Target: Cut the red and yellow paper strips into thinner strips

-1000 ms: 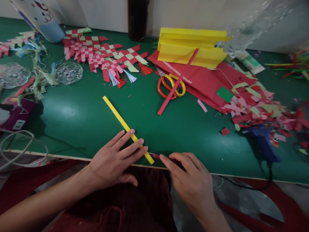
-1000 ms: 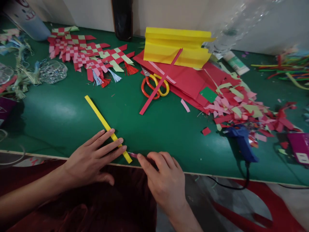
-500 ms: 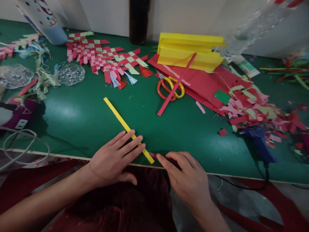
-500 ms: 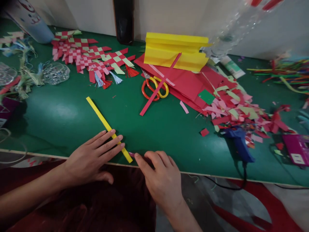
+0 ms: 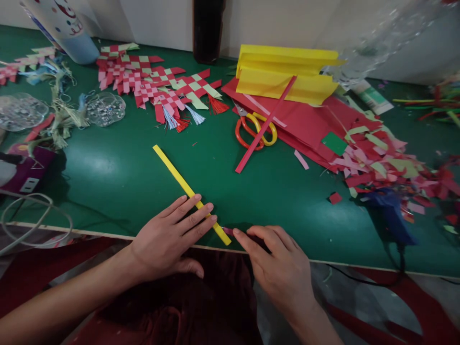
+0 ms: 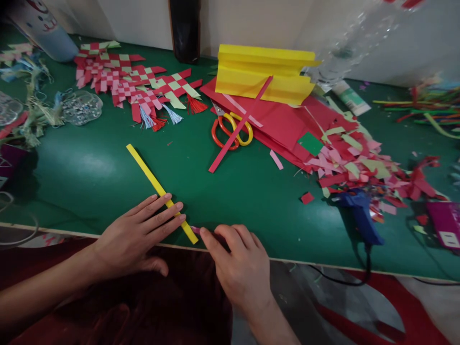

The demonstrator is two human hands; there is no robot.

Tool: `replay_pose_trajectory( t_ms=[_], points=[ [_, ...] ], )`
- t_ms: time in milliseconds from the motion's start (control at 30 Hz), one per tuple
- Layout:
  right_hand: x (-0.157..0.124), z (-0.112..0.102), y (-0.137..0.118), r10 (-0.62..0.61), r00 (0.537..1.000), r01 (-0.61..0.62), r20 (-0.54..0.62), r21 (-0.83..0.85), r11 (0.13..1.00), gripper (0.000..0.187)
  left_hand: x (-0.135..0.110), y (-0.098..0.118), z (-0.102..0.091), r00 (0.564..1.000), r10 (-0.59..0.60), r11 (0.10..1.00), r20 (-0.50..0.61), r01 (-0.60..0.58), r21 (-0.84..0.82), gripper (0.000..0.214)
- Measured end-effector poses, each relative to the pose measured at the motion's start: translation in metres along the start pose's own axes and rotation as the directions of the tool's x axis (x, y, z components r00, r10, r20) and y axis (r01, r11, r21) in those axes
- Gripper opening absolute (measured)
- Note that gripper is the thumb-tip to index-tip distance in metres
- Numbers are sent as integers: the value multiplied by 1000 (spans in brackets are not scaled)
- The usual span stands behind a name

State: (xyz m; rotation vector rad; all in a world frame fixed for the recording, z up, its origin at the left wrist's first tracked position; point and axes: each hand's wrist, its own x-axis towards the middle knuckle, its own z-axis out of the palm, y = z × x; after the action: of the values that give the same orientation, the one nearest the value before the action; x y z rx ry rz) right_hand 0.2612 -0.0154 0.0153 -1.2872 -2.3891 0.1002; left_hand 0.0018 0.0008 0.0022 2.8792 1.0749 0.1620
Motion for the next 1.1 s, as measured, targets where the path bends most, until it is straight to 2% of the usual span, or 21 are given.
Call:
replay_pose_trajectory(
  t_ms=[600, 800, 967, 1100],
  points=[
    [4, 5, 4, -4, 1000, 4, 2, -1, 1000, 27, -1, 0, 1, 1000, -5, 1000, 0, 5, 1, 95],
    [8, 5, 1, -4, 1000, 4, -6, 5, 1000, 26, 0, 1, -1, 998, -37, 999, -47, 37, -20, 92],
    [8, 4, 0, -6, 1000, 6, -7, 0, 1000, 26, -2, -3, -5, 991, -134, 991, -29, 134, 3, 85],
    [8, 5, 0, -3, 1000, 3, -8, 6, 1000, 26, -4, -6, -1, 991, -136, 990, -17, 137, 31, 95]
  ],
)
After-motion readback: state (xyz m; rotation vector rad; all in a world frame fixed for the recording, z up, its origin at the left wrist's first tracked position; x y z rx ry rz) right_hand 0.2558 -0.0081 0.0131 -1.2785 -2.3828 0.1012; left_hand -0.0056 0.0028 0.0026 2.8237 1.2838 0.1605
